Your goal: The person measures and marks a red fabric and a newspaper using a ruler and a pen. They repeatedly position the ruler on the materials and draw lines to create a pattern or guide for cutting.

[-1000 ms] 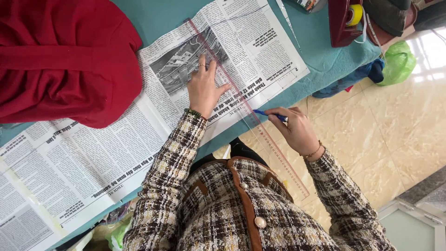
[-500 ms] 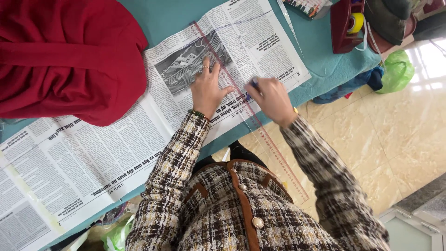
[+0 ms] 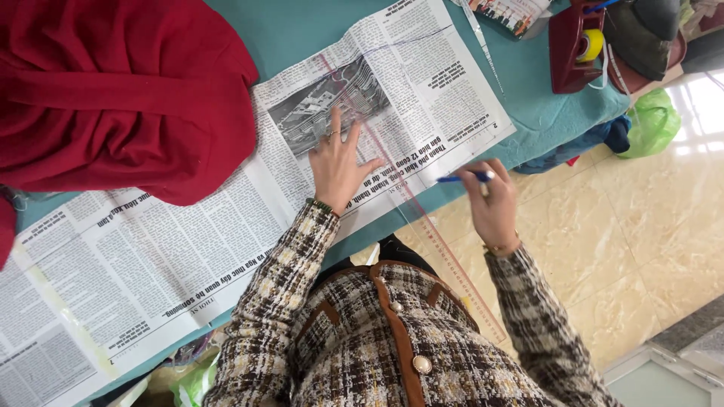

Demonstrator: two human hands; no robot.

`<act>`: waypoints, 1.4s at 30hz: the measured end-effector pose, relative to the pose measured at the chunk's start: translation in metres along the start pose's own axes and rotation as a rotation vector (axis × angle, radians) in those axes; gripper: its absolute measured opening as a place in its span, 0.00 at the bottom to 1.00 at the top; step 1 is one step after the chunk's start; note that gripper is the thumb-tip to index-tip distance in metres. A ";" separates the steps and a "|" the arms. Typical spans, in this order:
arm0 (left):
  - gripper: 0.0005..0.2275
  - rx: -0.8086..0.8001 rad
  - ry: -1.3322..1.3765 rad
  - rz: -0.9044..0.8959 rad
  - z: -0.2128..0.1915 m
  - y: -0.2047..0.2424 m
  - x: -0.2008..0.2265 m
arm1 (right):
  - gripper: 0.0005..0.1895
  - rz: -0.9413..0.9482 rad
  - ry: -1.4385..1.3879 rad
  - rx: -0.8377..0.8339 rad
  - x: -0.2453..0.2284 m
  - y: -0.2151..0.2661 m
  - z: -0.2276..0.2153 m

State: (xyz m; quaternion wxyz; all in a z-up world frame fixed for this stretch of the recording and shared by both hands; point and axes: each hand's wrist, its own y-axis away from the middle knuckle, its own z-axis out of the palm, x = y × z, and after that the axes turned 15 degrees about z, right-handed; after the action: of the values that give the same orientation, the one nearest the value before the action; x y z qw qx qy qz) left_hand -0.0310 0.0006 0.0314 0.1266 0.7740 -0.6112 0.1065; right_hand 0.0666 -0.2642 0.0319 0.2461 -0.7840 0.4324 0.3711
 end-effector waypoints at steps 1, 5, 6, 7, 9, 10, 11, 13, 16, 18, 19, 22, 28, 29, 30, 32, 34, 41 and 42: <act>0.36 -0.028 -0.013 -0.007 -0.003 0.005 0.000 | 0.08 0.044 0.002 0.029 0.003 0.010 -0.007; 0.36 -0.066 -0.001 0.013 -0.005 0.012 -0.010 | 0.13 0.175 -0.029 0.079 -0.016 0.042 -0.015; 0.37 -0.055 -0.011 0.029 -0.003 0.012 -0.012 | 0.13 0.225 -0.068 0.086 -0.011 0.050 -0.012; 0.37 -0.041 -0.021 0.047 -0.001 0.011 -0.014 | 0.14 0.274 -0.107 0.096 -0.007 0.056 -0.010; 0.37 -0.039 -0.018 0.057 0.002 0.011 -0.016 | 0.13 0.290 -0.123 0.097 -0.014 0.062 -0.003; 0.37 -0.032 -0.015 0.058 0.004 0.011 -0.018 | 0.13 0.299 -0.141 0.091 -0.018 0.065 0.001; 0.37 -0.036 -0.015 0.064 0.002 0.011 -0.018 | 0.13 0.304 -0.141 0.096 -0.018 0.067 0.004; 0.37 -0.017 0.006 0.084 -0.001 0.011 -0.018 | 0.12 0.296 -0.169 0.096 -0.020 0.070 0.011; 0.37 -0.013 -0.002 0.095 -0.005 0.012 -0.018 | 0.10 0.318 -0.155 0.071 -0.027 0.074 0.019; 0.37 -0.017 0.032 0.100 -0.003 0.012 -0.020 | 0.09 0.318 -0.150 0.073 -0.033 0.074 0.022; 0.37 -0.022 0.066 0.100 -0.002 0.012 -0.021 | 0.09 0.318 -0.147 0.070 -0.036 0.074 0.024; 0.36 -0.043 0.080 0.097 -0.009 0.014 -0.020 | 0.08 0.316 -0.153 0.062 -0.043 0.074 0.027; 0.36 -0.044 0.078 0.090 -0.007 0.012 -0.022 | 0.09 0.320 -0.168 0.043 -0.054 0.072 0.029; 0.36 -0.043 0.077 0.088 -0.008 0.013 -0.022 | 0.09 0.319 -0.169 0.041 -0.055 0.072 0.029; 0.36 -0.052 0.063 0.086 -0.008 0.013 -0.022 | 0.09 0.312 -0.172 0.045 -0.056 0.072 0.030; 0.36 -0.059 0.049 0.084 -0.008 0.012 -0.022 | 0.08 0.305 -0.175 0.048 -0.056 0.071 0.030; 0.37 -0.065 0.045 0.093 -0.007 0.011 -0.022 | 0.08 0.289 -0.162 0.059 -0.056 0.071 0.031; 0.37 -0.060 0.055 0.094 -0.007 0.010 -0.020 | 0.09 0.297 -0.146 0.075 -0.053 0.074 0.027; 0.37 -0.073 0.045 0.090 -0.008 0.010 -0.019 | 0.09 0.297 -0.134 0.079 -0.053 0.075 0.026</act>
State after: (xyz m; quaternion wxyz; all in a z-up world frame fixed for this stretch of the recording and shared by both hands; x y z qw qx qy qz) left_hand -0.0453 0.0184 0.0332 0.1638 0.7380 -0.6457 0.1072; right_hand -0.0257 -0.2573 0.0537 0.2476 -0.6748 0.5403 0.4375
